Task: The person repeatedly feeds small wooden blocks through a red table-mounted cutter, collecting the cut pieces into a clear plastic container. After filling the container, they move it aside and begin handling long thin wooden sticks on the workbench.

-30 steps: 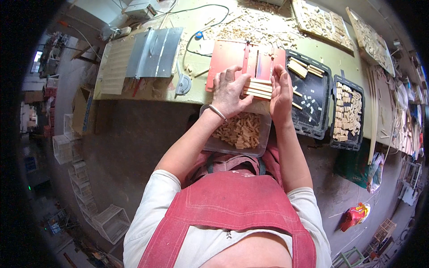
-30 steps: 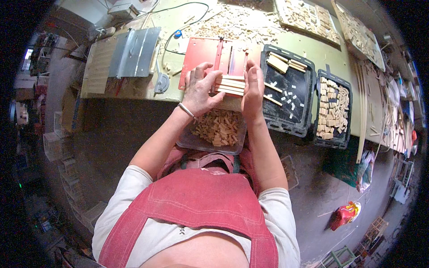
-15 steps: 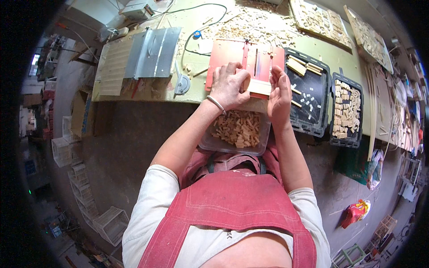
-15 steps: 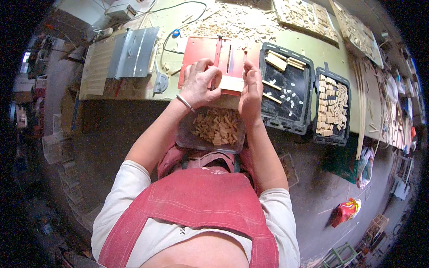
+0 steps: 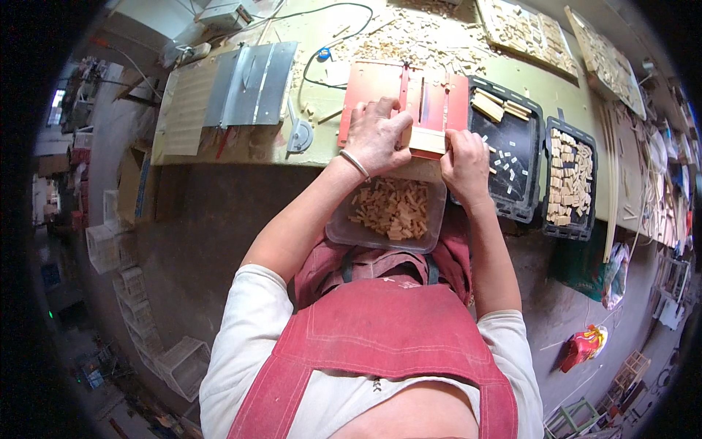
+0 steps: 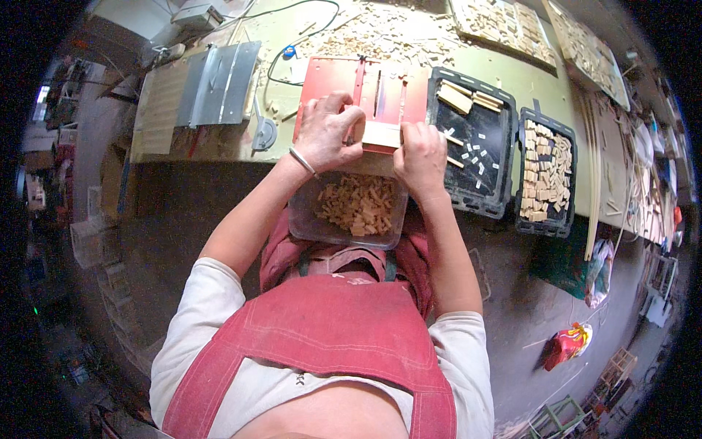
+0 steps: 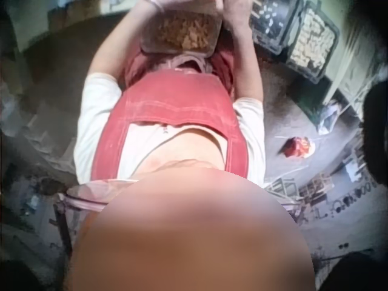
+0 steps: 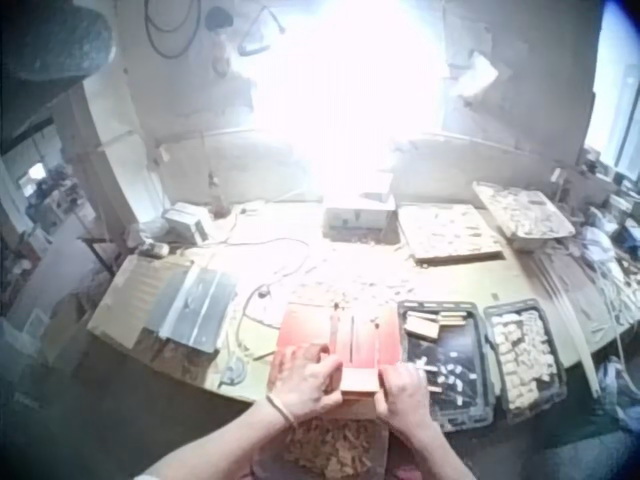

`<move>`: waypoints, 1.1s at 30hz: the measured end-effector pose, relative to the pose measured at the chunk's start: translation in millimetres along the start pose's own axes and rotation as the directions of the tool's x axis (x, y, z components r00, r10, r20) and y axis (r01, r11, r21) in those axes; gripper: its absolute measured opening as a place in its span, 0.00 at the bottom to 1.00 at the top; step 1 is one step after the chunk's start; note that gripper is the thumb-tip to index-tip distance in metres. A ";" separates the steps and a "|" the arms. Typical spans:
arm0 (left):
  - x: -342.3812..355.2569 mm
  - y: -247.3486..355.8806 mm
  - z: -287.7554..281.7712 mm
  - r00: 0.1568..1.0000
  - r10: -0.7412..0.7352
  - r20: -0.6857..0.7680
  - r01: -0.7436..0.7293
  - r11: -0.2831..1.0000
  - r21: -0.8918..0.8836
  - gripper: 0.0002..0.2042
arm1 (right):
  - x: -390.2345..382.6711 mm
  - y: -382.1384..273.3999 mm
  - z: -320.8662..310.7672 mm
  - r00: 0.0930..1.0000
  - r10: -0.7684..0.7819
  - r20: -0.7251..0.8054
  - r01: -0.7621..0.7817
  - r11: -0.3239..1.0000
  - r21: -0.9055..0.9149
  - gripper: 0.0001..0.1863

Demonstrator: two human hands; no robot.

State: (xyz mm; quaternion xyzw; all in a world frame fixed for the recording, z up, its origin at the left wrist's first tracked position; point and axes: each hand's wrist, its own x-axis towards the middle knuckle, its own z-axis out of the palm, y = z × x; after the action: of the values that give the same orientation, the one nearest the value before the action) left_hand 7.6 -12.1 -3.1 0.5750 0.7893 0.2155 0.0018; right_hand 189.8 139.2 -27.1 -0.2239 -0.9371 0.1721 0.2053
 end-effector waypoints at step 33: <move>47.4 -11.9 -1.0 0.993 -0.080 0.085 0.079 0.997 0.020 0.22 | 53.3 21.5 -6.6 0.991 -0.088 0.102 0.071 0.984 0.163 0.17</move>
State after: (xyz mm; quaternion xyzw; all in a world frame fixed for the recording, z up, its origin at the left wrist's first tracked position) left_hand -19.5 27.7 5.4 0.5518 0.8125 0.1838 0.0395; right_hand 156.9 184.9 -14.0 -0.1595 -0.9384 0.2497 0.1780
